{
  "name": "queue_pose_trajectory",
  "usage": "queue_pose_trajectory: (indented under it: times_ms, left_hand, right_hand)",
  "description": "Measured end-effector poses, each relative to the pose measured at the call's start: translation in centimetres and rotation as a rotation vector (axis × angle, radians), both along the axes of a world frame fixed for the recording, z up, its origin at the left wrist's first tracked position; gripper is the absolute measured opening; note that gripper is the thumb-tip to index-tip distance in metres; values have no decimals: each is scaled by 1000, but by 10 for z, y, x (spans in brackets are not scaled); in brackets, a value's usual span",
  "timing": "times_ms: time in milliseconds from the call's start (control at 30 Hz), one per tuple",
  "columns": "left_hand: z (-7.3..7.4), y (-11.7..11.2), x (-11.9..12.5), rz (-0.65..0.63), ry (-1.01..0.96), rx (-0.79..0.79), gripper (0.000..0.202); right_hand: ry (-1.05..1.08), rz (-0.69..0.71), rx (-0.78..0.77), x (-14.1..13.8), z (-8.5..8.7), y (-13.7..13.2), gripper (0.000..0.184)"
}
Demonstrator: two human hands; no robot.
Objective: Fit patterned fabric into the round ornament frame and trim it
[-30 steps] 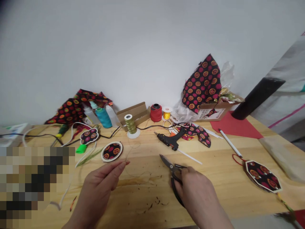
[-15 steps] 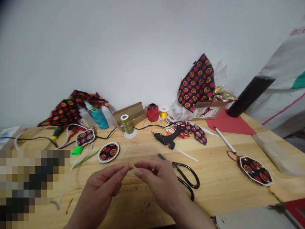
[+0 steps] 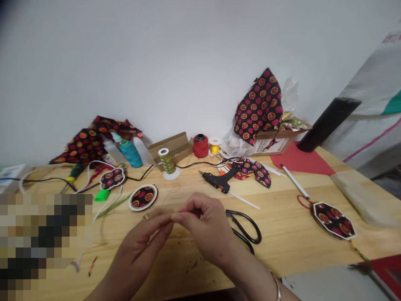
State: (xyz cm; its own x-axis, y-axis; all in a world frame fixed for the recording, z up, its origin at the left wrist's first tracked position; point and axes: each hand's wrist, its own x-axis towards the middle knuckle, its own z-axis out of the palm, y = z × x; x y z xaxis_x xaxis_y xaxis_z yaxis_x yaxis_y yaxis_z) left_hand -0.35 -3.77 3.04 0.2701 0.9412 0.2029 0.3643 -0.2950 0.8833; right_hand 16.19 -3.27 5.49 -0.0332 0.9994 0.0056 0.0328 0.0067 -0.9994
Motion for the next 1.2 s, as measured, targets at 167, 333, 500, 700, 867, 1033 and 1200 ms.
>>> queue_pose_trajectory:
  times_ms: [167, 333, 500, 700, 867, 1033, 1200]
  left_hand:
    - [14, -7, -9, 410, -7, 193, 19]
    - [28, -23, 5, 15, -426, -920, 28]
    - [15, -20, 10, 57, -811, -1160, 23]
    - [1, -12, 4, 38, -870, -1121, 17]
    - [4, -6, 4, 143, -774, -1022, 26]
    - [4, -4, 2, 179, -733, -953, 26]
    - [4, -1, 2, 192, -683, -893, 26]
  right_hand:
    - [-155, -120, 188, 8, 1, 5, 18]
    - [-287, -104, 368, 2, -5, -3, 20]
    - [-446, -3, 650, -5, -15, -22, 17]
    - [-630, 93, 841, -2, -29, -39, 17]
    - [-624, 75, 864, -7, -42, -44, 22]
    - [-620, 80, 894, -15, -57, -46, 28]
    - [-663, 170, 870, -18, -71, -48, 27]
